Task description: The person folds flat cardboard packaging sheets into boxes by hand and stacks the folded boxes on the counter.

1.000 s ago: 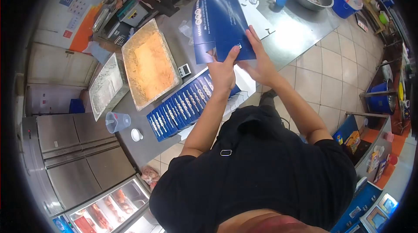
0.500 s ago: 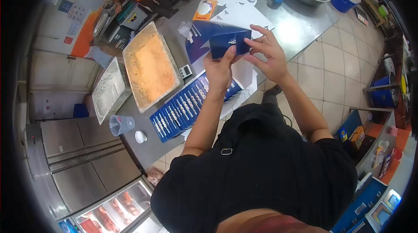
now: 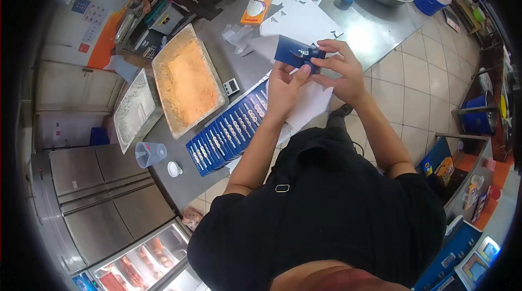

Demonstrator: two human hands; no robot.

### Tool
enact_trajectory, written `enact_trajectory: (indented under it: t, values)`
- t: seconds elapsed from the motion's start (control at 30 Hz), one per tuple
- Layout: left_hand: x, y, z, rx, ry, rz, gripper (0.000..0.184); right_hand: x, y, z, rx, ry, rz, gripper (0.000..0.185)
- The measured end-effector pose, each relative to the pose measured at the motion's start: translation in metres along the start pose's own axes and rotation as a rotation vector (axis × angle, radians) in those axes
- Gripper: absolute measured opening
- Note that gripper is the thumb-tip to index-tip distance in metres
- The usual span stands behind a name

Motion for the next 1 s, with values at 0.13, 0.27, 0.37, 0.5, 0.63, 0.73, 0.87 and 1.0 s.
enact_trajectory:
  t: [0.13,0.27,0.37,0.5,0.63,0.73,0.87,1.0]
  values:
    - [0.002,0.002,-0.008,-0.04,0.041,0.161,0.046,-0.001,-0.004,0.006,0.017,-0.193,-0.014,0.043]
    - [0.006,-0.004,0.002,0.074,-0.085,0.107,0.041,-0.008,-0.011,-0.002,0.082,-0.139,-0.036,0.04]
    - [-0.005,-0.008,0.004,0.053,-0.091,0.104,0.039,-0.008,-0.014,-0.005,0.039,-0.08,-0.055,0.032]
    - [0.001,-0.008,0.014,0.002,0.141,0.151,0.035,-0.011,-0.02,-0.011,-0.035,-0.035,-0.059,0.029]
    - [0.012,-0.007,0.002,0.075,0.555,0.202,0.025,0.008,-0.013,-0.006,-0.134,0.095,0.106,0.04]
    - [0.024,-0.001,-0.002,0.062,1.01,0.396,0.015,0.019,-0.01,-0.012,-0.162,0.452,-0.015,0.049]
    - [0.015,-0.003,-0.014,0.186,1.061,0.443,0.032,0.023,-0.005,-0.004,-0.298,0.13,0.266,0.041]
    - [0.021,-0.003,-0.016,0.158,0.987,0.346,0.069,0.011,-0.012,-0.006,-0.23,0.029,0.384,0.034]
Point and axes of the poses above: each hand's wrist, its own y-axis towards the middle knuckle, its own x-axis out of the back of the hand, z = x × y, the point moved 3 cm from there along y, towards the middle knuckle, and after that the axes turned 14 degrees about z, right-handed, at the moved point
